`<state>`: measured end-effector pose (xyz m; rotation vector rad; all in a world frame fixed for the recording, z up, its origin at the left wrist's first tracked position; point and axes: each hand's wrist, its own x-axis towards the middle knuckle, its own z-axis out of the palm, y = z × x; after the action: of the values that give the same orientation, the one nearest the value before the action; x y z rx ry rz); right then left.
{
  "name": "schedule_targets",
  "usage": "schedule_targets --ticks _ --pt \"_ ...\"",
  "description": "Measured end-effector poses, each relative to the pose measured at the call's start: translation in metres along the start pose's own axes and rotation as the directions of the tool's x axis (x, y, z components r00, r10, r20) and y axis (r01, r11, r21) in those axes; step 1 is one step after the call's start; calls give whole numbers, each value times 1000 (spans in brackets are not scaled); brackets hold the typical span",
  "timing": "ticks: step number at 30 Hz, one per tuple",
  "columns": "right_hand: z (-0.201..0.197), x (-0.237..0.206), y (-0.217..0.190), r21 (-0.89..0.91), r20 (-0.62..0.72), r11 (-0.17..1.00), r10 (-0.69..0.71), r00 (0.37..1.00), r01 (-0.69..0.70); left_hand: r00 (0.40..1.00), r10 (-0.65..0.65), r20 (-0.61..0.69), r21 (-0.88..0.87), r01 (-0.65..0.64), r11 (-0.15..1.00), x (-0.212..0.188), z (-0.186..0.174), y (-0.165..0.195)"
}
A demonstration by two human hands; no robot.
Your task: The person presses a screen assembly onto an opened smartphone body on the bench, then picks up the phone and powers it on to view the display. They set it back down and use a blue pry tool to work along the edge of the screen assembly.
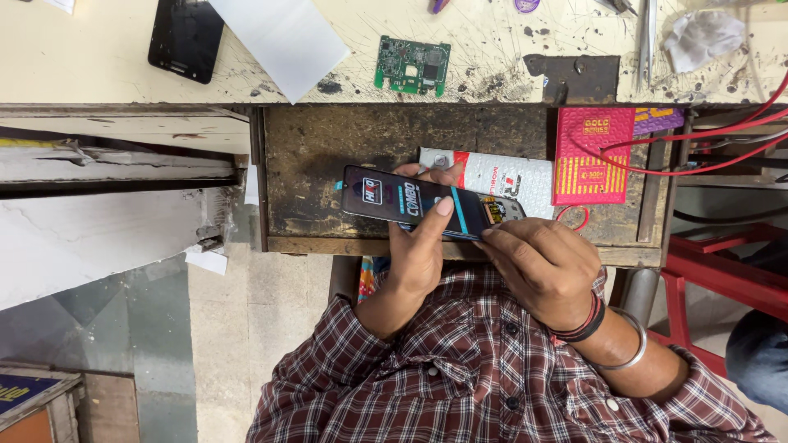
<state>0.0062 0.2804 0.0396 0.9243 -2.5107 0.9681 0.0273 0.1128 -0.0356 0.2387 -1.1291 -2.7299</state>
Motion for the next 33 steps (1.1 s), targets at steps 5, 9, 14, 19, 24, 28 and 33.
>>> schedule_targets --ticks 5,9,14,19,24,28,33 --pt "-3 1 0 11 -13 1000 23 1000 -23 995 4 97 -34 -1 999 3 0 10" --pt "-3 0 1 15 -26 999 31 999 -31 993 -21 114 -97 32 995 3 1 20" --pt "-2 -2 3 28 -57 999 33 998 -31 996 -61 66 -118 68 991 4 2 21" --pt "-1 -3 4 30 -54 999 31 998 -29 992 -127 9 -218 126 968 5 0 22" --pt "-4 0 1 15 -24 999 34 999 -34 990 -138 -20 -218 130 967 5 0 21" --pt "-7 5 -6 -55 28 998 22 999 -21 991 -114 -71 -220 96 971 4 0 15" --pt "-6 14 -13 -116 38 993 -20 999 24 994 -75 -82 -199 58 978 2 1 9"
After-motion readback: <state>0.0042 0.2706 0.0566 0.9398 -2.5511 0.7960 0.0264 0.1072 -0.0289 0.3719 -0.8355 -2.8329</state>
